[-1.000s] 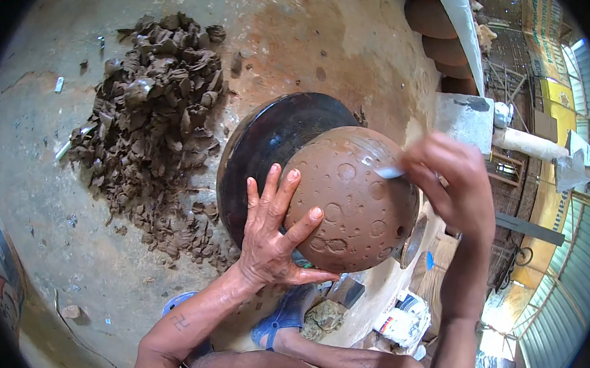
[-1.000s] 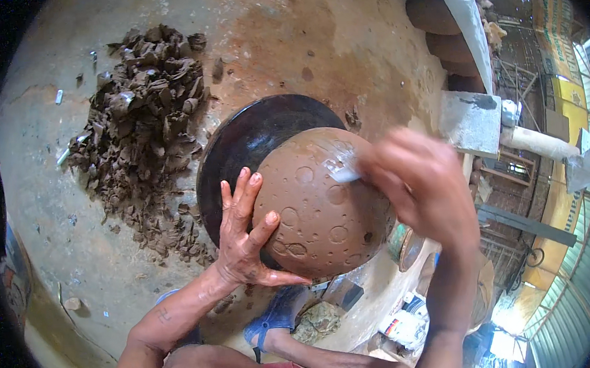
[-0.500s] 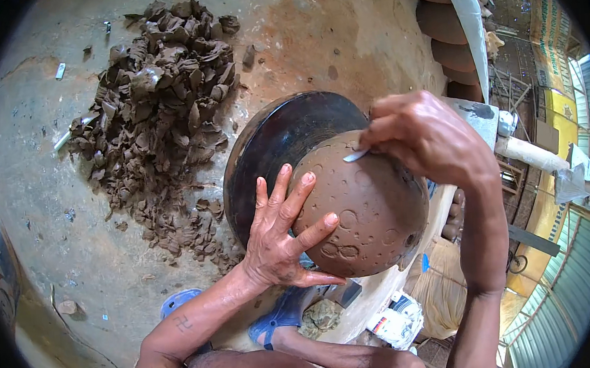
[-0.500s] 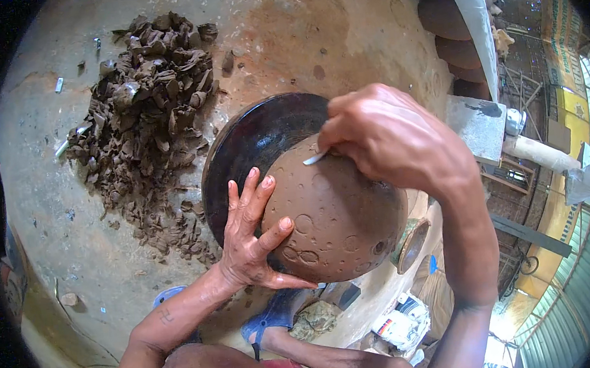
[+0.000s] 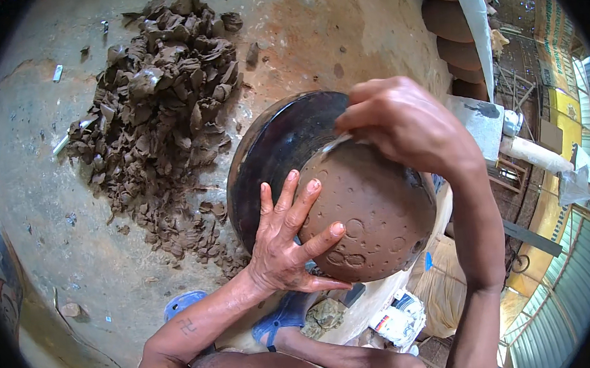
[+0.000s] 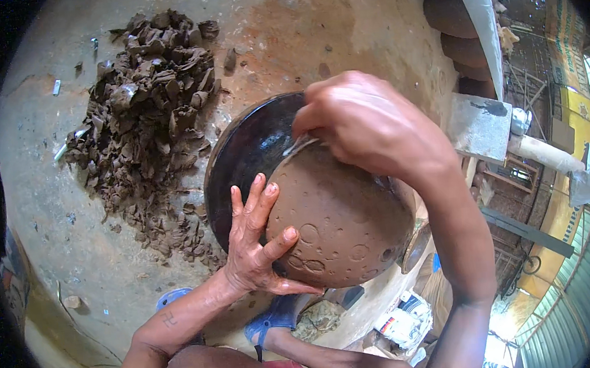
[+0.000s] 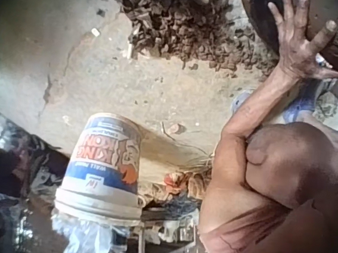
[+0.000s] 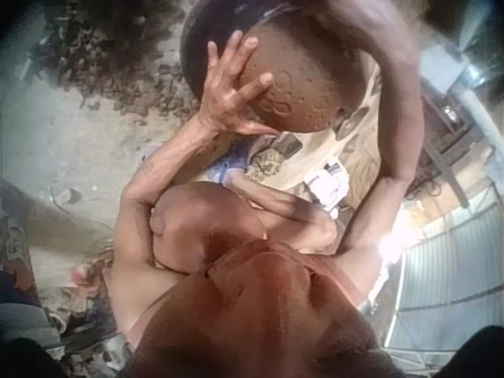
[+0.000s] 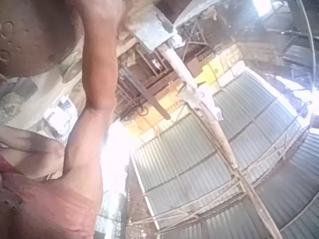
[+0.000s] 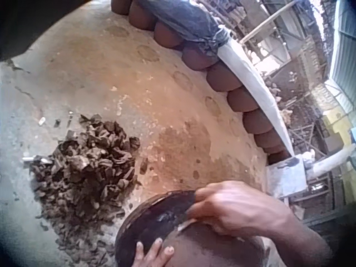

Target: The person shapes a clay pot on a manual wheel, using hands to smooth the exterior and a small tool to create decorative circular indentations around the surface.

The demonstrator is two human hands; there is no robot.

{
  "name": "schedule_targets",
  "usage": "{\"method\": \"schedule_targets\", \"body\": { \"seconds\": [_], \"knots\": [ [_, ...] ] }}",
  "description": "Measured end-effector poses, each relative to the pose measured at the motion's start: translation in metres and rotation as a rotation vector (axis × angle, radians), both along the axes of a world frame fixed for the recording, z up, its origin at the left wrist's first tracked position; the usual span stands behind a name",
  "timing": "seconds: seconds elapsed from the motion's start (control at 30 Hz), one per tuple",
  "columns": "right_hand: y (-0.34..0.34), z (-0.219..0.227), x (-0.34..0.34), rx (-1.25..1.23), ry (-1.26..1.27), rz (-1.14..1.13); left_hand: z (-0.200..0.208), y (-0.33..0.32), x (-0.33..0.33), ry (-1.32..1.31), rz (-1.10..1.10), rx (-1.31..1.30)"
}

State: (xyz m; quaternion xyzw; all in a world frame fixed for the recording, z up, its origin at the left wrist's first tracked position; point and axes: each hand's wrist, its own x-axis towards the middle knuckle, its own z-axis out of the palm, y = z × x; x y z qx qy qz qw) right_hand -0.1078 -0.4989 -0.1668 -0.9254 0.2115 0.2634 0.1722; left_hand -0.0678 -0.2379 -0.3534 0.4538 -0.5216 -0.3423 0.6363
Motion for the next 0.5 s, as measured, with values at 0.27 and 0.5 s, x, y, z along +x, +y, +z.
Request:
{"method": "schedule_targets", "body": {
  "seconds": [0.27,0.5],
  "knots": [
    [0.005,0.019,0.012,0.104,0.206,-0.036,-0.001,0.001,0.005,-0.013,0.003,0.018],
    [0.036,0.083,-0.035,-0.009,0.022,-0.123,-0.001,0.000,0.006,0.009,-0.019,0.021]
  ]
}}
